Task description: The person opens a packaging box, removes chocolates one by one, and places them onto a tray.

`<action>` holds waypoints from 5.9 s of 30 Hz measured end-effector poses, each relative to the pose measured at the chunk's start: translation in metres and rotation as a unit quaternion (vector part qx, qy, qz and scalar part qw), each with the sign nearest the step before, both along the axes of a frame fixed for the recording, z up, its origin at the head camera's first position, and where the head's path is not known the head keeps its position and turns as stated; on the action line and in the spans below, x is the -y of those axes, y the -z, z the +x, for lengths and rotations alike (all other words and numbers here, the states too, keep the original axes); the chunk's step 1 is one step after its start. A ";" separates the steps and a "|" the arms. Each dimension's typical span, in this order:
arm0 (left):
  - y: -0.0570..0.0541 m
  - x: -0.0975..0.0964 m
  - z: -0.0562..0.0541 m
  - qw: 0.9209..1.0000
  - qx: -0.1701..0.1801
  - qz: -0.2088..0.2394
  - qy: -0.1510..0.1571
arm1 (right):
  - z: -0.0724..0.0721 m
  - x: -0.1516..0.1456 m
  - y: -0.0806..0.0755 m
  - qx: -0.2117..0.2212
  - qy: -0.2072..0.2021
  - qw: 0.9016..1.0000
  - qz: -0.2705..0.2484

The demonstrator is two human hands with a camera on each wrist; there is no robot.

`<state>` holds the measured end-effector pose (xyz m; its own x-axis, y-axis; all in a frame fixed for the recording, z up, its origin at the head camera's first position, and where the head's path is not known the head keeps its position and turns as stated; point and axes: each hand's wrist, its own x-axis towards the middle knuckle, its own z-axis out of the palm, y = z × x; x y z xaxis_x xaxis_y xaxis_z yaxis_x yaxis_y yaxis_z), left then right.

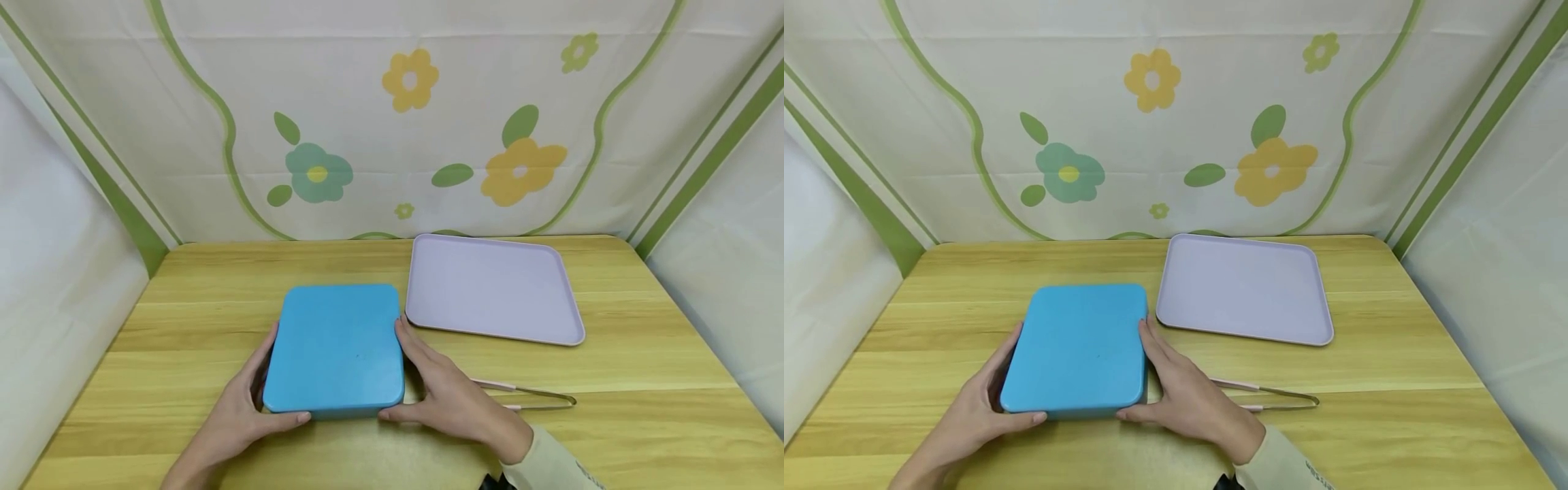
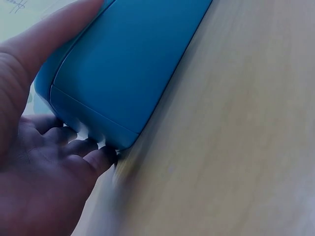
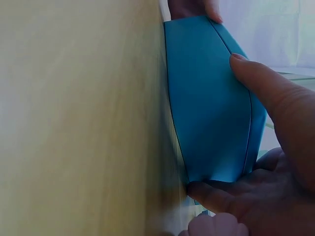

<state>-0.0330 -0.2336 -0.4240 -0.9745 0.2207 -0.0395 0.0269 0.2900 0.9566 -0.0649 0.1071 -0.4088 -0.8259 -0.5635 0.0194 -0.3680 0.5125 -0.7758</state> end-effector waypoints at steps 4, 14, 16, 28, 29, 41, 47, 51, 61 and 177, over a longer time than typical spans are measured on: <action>0.000 0.001 0.000 1.000 0.003 -0.004 0.001 | 0.000 0.000 0.000 0.013 0.000 1.000 0.001; 0.002 0.001 0.001 1.000 -0.005 0.005 0.009 | 0.000 0.001 -0.001 0.013 0.002 1.000 0.004; 0.003 0.001 0.001 1.000 -0.003 0.006 0.007 | 0.001 0.002 -0.001 0.004 0.004 1.000 0.004; 0.001 0.001 0.000 1.000 -0.004 0.002 0.005 | 0.001 0.005 -0.002 0.001 0.009 1.000 -0.005; 0.001 0.001 0.000 1.000 -0.004 0.000 0.005 | 0.001 0.005 -0.002 0.004 0.009 1.000 -0.008; 0.001 -0.002 -0.001 0.999 0.002 -0.052 -0.006 | 0.000 0.004 -0.003 0.025 0.006 1.000 -0.015; -0.001 -0.004 0.000 0.997 0.003 -0.071 -0.016 | 0.001 0.004 -0.004 0.030 0.011 0.999 -0.025; -0.003 -0.004 0.000 0.997 -0.003 -0.074 -0.018 | 0.001 0.004 -0.004 0.027 0.014 0.999 -0.035; -0.005 -0.007 0.001 0.996 0.002 -0.088 -0.027 | 0.000 0.004 -0.003 0.021 0.013 0.999 -0.039; -0.051 0.005 -0.034 0.992 -0.058 -0.089 -0.064 | -0.048 0.014 -0.056 0.025 0.166 0.983 -0.077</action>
<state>-0.0674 -0.2387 -0.3728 -0.9944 0.0936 0.0484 0.0864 0.4619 0.8827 -0.1132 0.0935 -0.3531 -0.9659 -0.2559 0.0386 -0.1598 0.4724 -0.8668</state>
